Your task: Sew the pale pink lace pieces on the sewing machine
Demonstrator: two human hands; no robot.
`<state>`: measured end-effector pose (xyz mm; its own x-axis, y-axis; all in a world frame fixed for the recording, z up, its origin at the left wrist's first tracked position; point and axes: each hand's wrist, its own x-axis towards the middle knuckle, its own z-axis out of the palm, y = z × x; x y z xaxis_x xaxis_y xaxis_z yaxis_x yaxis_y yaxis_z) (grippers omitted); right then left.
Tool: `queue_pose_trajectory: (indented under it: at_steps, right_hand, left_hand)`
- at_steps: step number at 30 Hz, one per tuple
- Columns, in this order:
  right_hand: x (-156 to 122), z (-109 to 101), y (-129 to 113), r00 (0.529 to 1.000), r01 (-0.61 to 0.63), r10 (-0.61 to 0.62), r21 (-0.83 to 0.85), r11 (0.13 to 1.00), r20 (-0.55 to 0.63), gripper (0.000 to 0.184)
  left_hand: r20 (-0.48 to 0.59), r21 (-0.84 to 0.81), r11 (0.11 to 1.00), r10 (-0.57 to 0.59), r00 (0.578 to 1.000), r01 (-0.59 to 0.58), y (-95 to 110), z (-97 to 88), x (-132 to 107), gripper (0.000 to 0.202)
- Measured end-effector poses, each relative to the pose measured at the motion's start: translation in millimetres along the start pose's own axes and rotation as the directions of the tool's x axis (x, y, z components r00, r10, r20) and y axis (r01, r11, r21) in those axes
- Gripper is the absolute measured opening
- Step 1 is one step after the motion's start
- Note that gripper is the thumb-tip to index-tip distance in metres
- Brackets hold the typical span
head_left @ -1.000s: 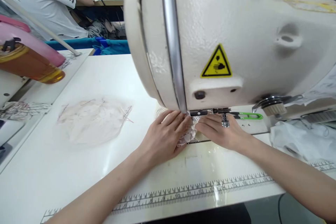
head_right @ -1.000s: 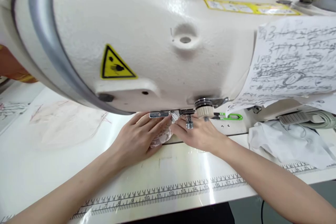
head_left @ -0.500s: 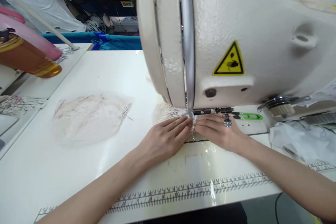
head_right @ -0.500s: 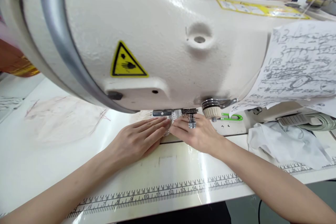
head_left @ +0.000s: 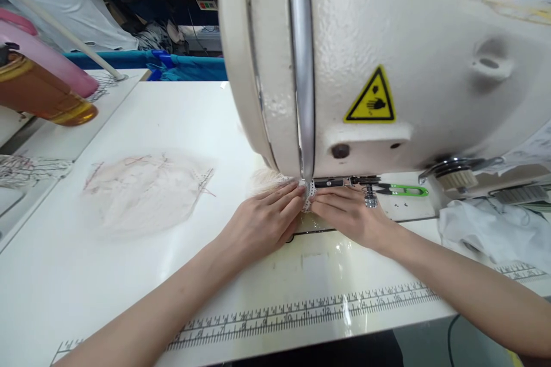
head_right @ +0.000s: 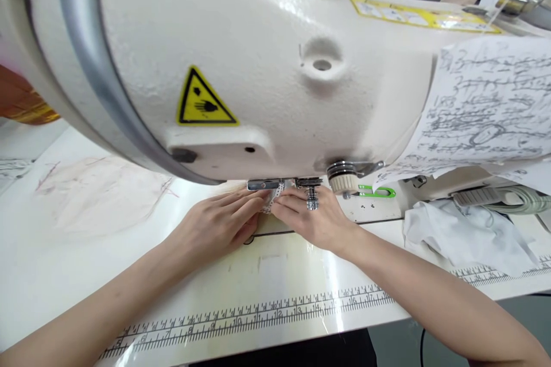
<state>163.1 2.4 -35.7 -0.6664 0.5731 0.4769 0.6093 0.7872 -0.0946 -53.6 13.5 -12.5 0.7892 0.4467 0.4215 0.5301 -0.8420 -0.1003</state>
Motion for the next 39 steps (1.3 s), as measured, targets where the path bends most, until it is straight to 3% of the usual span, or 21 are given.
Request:
queue_pose_trajectory:
  at_steps: [5,13,30,39]
  right_hand:
    - [-1.3,0.5,1.7,1.0,-0.008,0.008,-0.02,1.0,-0.018,0.022]
    - [-2.4,-5.6,-5.2,0.986,-0.015,-0.014,-0.178,0.984,-0.165,0.012]
    - [-11.6,-7.4,-3.5,0.994,-0.113,0.103,-0.348,0.931,-0.046,0.03]
    - [-8.2,-18.1,-0.3,0.984,-0.176,0.18,-0.151,0.973,0.012,0.025]
  left_hand:
    - [0.033,-0.003,0.999,-0.044,0.999,0.044,2.4,0.0,0.3,0.025]
    - [0.057,0.01,0.999,-0.046,0.997,0.045,3.9,4.8,-3.7,0.032]
    - [0.08,0.001,0.999,-0.034,0.996,0.034,2.5,5.5,-3.4,0.036]
    - [0.08,0.026,1.0,-0.015,0.997,0.013,2.0,6.5,0.0,0.039]
